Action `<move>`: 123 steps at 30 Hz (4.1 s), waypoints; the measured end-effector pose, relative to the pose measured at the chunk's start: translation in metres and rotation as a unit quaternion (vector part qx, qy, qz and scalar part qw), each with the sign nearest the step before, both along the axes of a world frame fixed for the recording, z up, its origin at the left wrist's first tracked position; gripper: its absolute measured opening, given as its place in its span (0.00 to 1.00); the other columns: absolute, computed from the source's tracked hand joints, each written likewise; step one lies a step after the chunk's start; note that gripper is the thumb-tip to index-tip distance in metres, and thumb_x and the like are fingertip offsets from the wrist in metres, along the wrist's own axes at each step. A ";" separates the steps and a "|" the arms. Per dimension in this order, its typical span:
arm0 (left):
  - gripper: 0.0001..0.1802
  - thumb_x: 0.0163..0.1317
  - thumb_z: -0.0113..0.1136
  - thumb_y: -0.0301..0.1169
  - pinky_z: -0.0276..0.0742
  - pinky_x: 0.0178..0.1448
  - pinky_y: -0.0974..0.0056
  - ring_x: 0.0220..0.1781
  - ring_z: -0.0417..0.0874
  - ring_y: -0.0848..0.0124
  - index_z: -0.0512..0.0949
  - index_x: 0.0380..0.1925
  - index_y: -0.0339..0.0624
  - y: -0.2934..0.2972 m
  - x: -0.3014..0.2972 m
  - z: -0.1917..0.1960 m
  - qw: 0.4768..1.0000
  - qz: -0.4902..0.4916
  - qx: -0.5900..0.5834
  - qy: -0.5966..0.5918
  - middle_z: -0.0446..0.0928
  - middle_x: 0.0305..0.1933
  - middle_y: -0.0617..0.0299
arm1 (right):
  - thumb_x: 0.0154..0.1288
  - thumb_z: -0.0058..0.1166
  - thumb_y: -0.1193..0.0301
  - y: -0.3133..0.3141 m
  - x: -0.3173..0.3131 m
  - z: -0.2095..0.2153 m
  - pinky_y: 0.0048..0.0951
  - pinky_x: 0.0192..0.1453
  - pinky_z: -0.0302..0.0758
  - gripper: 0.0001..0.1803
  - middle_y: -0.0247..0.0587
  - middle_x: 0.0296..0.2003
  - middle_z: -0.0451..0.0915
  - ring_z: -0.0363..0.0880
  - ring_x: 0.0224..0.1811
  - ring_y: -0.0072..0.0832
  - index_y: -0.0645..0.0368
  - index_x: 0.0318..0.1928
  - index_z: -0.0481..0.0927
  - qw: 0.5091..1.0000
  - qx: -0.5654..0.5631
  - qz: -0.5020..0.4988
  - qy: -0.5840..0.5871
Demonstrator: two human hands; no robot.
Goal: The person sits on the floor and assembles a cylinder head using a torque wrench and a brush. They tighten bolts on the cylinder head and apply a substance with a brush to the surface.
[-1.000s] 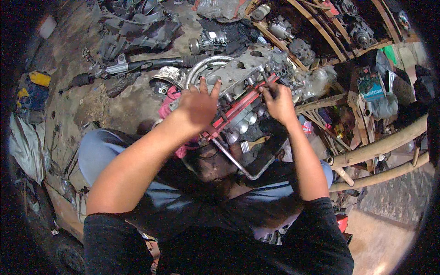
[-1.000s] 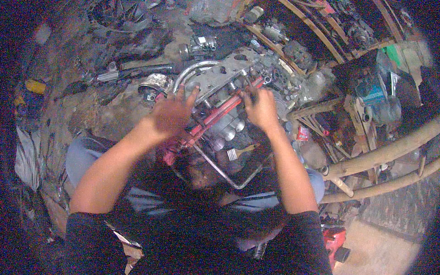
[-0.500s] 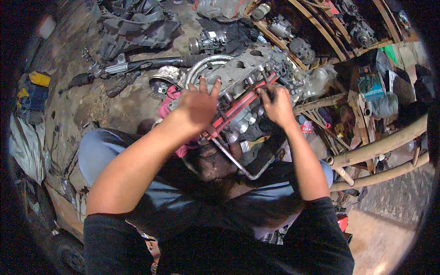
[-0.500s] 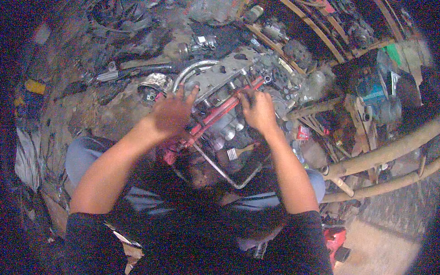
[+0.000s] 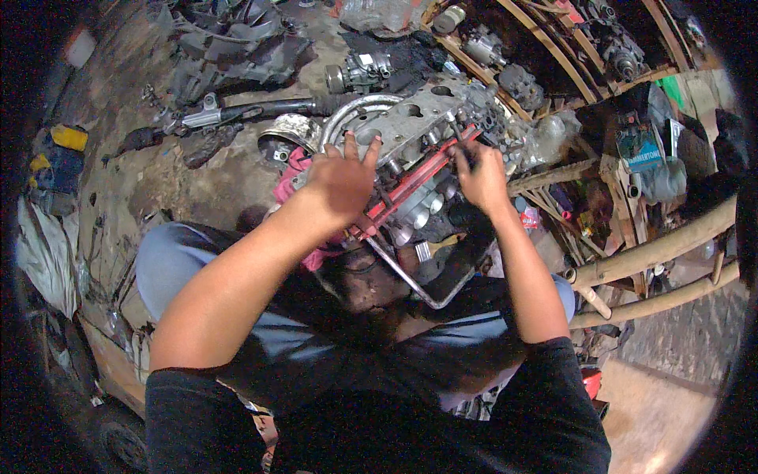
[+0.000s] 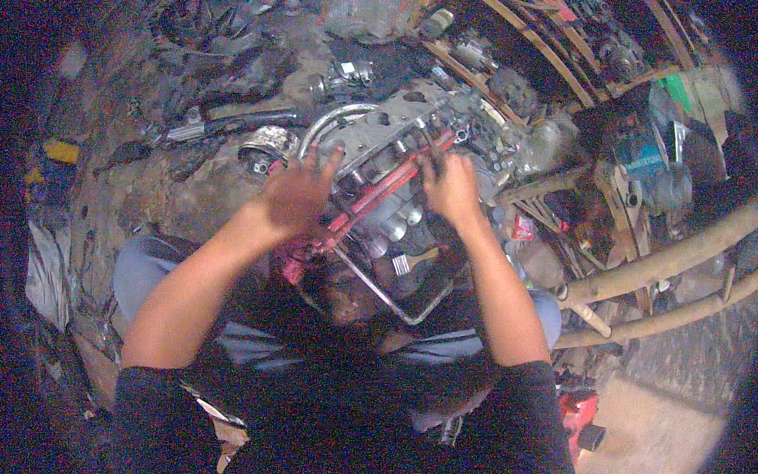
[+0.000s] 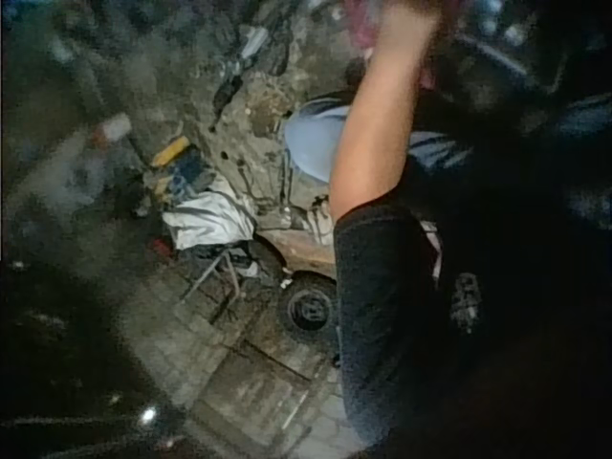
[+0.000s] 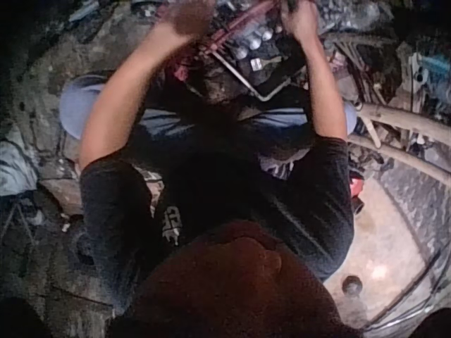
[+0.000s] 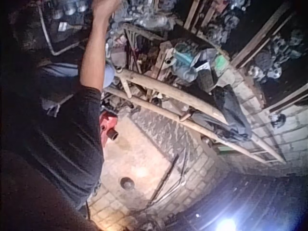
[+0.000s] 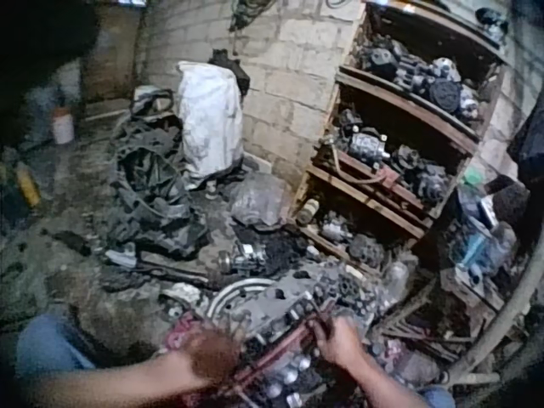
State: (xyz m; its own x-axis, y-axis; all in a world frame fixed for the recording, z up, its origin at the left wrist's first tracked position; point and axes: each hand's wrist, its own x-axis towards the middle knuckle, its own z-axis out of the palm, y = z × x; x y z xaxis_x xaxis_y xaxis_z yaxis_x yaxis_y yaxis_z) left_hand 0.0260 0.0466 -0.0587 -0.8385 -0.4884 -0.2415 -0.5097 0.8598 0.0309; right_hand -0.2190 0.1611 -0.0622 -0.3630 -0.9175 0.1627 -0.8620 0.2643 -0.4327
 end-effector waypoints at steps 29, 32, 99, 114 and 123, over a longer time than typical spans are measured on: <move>0.52 0.59 0.67 0.42 0.83 0.53 0.41 0.60 0.80 0.36 0.49 0.77 0.37 0.004 0.003 0.011 0.999 -0.023 -0.034 0.015 0.64 0.70 0.27 | 0.68 0.58 0.64 0.004 0.014 -0.005 0.50 0.45 0.79 0.12 0.58 0.33 0.85 0.84 0.37 0.56 0.59 0.42 0.88 1.000 -0.011 0.023 0.000; 0.49 0.60 0.65 0.41 0.83 0.53 0.42 0.58 0.81 0.37 0.51 0.76 0.36 0.005 0.003 0.009 0.998 -0.024 -0.042 0.028 0.65 0.69 0.27 | 0.68 0.58 0.65 0.002 0.005 0.002 0.51 0.44 0.80 0.13 0.60 0.31 0.83 0.83 0.34 0.58 0.58 0.45 0.87 1.000 0.007 -0.024 0.009; 0.35 0.69 0.48 0.29 0.83 0.54 0.46 0.56 0.81 0.40 0.55 0.77 0.48 -0.005 0.020 -0.011 0.991 -0.020 -0.002 0.135 0.59 0.73 0.27 | 0.67 0.57 0.76 0.030 0.099 0.027 0.43 0.48 0.80 0.09 0.56 0.37 0.84 0.85 0.42 0.53 0.66 0.45 0.80 0.993 -0.038 0.035 -0.107; 0.35 0.69 0.48 0.29 0.84 0.53 0.46 0.57 0.81 0.39 0.55 0.77 0.48 -0.004 0.016 -0.007 0.994 -0.012 0.000 0.107 0.58 0.73 0.26 | 0.65 0.61 0.73 0.027 0.097 0.012 0.36 0.42 0.79 0.07 0.51 0.32 0.86 0.86 0.33 0.42 0.63 0.40 0.88 0.990 -0.054 0.014 -0.128; 0.39 0.65 0.55 0.28 0.84 0.53 0.48 0.53 0.83 0.41 0.55 0.76 0.45 -0.004 0.018 0.004 0.993 -0.033 0.006 0.109 0.61 0.71 0.26 | 0.63 0.64 0.73 0.021 0.064 0.004 0.39 0.44 0.79 0.07 0.53 0.34 0.87 0.85 0.36 0.43 0.63 0.38 0.89 0.993 -0.085 -0.051 -0.063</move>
State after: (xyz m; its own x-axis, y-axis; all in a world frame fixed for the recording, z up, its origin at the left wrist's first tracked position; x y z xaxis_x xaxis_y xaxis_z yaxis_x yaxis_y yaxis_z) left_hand 0.0443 0.0422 -0.0546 -0.9020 -0.4280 -0.0564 -0.4315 0.8903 0.1457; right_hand -0.1552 0.1819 -0.0582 -0.4798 -0.8385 0.2584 -0.7702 0.2614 -0.5817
